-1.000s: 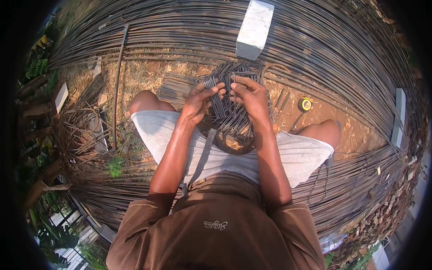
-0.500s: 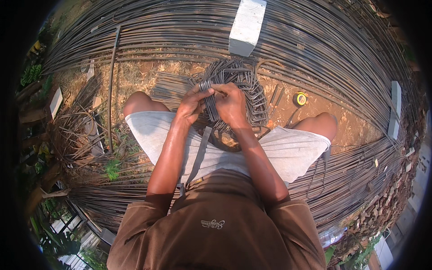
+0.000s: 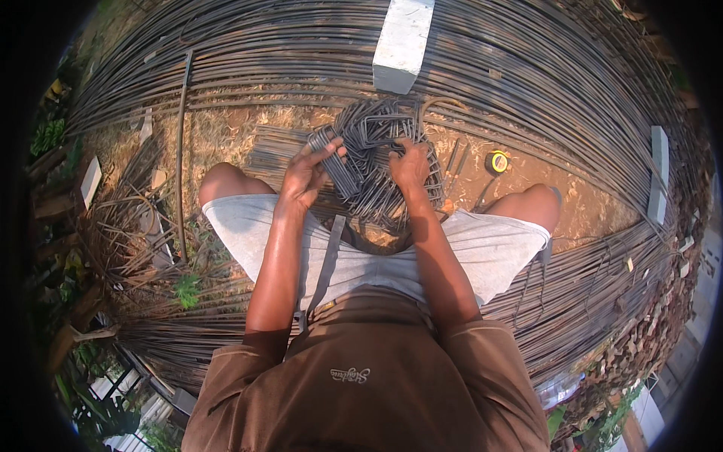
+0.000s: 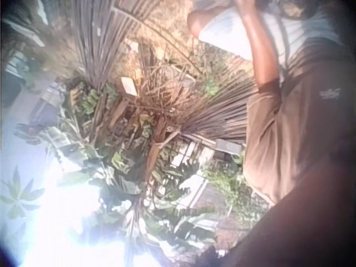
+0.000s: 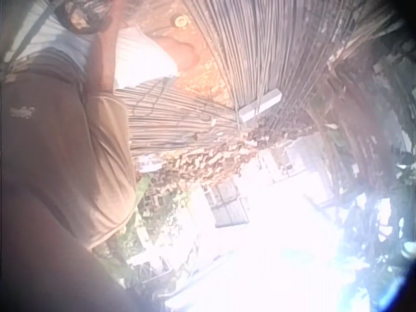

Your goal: The person uses an angle grinder to cut long metal rods on the ground, then gathers and organizes the cut pieces. The person sits on the ground while cutting and later walks to retrieve more rods before returning to continue cutting and bundling them.

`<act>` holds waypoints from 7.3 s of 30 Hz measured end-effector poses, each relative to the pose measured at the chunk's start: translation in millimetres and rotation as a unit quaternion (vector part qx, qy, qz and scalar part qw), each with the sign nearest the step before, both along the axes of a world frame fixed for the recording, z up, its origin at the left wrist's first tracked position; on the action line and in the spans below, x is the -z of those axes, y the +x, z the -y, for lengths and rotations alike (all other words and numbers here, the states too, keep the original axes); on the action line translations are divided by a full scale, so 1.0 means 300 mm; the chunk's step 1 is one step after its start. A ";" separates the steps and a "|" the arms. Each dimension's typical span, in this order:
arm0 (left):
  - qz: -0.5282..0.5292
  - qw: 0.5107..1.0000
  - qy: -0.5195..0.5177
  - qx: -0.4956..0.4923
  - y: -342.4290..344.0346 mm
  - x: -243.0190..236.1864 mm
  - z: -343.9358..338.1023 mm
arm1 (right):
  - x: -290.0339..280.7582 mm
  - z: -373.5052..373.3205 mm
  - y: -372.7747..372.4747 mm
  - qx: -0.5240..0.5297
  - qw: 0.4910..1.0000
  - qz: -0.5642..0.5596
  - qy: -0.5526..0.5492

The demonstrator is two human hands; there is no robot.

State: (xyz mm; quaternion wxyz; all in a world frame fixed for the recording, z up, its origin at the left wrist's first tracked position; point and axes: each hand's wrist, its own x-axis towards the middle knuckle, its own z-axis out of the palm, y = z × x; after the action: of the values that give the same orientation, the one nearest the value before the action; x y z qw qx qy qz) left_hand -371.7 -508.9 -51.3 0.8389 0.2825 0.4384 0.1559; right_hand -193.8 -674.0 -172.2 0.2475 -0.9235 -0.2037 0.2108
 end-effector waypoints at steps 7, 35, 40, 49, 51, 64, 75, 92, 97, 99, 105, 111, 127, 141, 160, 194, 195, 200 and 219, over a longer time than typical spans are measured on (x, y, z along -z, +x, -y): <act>-0.018 1.000 -0.006 -0.010 0.001 0.011 -0.002 | 0.021 -0.021 0.012 0.074 0.996 0.028 0.039; 0.005 0.999 -0.016 0.035 0.001 0.010 -0.001 | -0.155 0.129 0.093 0.264 0.853 -0.336 0.300; 0.004 1.000 -0.012 0.027 0.003 0.004 -0.012 | -0.273 0.066 0.039 0.247 0.803 -0.389 0.378; 0.037 0.999 0.002 0.019 -0.010 -0.011 -0.017 | -0.428 0.054 0.038 0.213 0.804 -0.370 0.414; 0.039 0.999 -0.004 0.014 -0.006 -0.018 -0.015 | -0.426 0.055 0.000 0.191 0.802 -0.370 0.428; -0.006 1.000 0.001 0.008 0.010 0.006 -0.012 | -0.350 0.021 -0.258 0.000 0.873 -0.349 0.341; 0.045 0.998 -0.019 0.034 0.012 -0.014 -0.022 | 0.093 0.024 0.264 0.102 0.992 0.070 0.013; 0.018 0.999 -0.011 0.027 -0.013 -0.007 -0.030 | -0.247 0.152 0.186 0.054 0.956 -0.063 0.282; 0.012 0.999 -0.011 0.038 -0.009 -0.019 -0.028 | -0.336 0.140 0.170 -0.055 0.956 0.058 0.282; 0.010 0.999 -0.014 0.040 -0.006 -0.031 -0.033 | -0.363 0.104 0.142 -0.033 0.939 0.040 0.340; 0.012 0.999 -0.014 0.050 -0.012 -0.031 -0.022 | -0.482 0.047 0.153 -0.064 0.910 0.047 0.408; 0.017 0.998 -0.029 0.062 0.008 -0.043 -0.016 | -0.571 -0.033 0.101 -0.255 0.914 0.037 0.312; 0.018 0.998 -0.003 0.065 0.005 0.024 0.003 | -0.546 -0.225 -0.143 -0.043 0.951 -0.130 0.275; -0.007 0.995 0.031 0.090 0.000 0.019 0.004 | -0.402 -0.151 0.083 0.095 0.960 -0.157 0.214; 0.043 0.997 -0.004 0.059 0.026 -0.030 -0.012 | -0.215 0.177 0.274 -0.020 0.976 -0.085 0.198; 0.038 0.997 -0.036 0.050 0.027 -0.001 0.005 | -0.386 -0.020 -0.076 -0.272 0.869 -0.395 0.122; 0.038 0.997 -0.036 0.058 0.035 -0.008 0.007 | -0.381 -0.017 -0.077 -0.279 0.869 -0.388 0.124; 0.040 0.996 -0.055 0.052 0.030 0.002 0.015 | -0.371 -0.016 -0.108 -0.218 0.833 -0.476 0.179; 0.057 0.997 -0.057 -0.006 0.024 0.010 0.011 | -0.304 0.110 0.084 -0.029 0.968 -0.212 0.133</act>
State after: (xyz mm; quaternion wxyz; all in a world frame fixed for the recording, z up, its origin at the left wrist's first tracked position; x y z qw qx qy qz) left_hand -364.6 -512.2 -54.2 0.8761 0.2226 0.4000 0.1515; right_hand -168.7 -706.9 -80.9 0.3997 -0.8102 -0.1997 0.3794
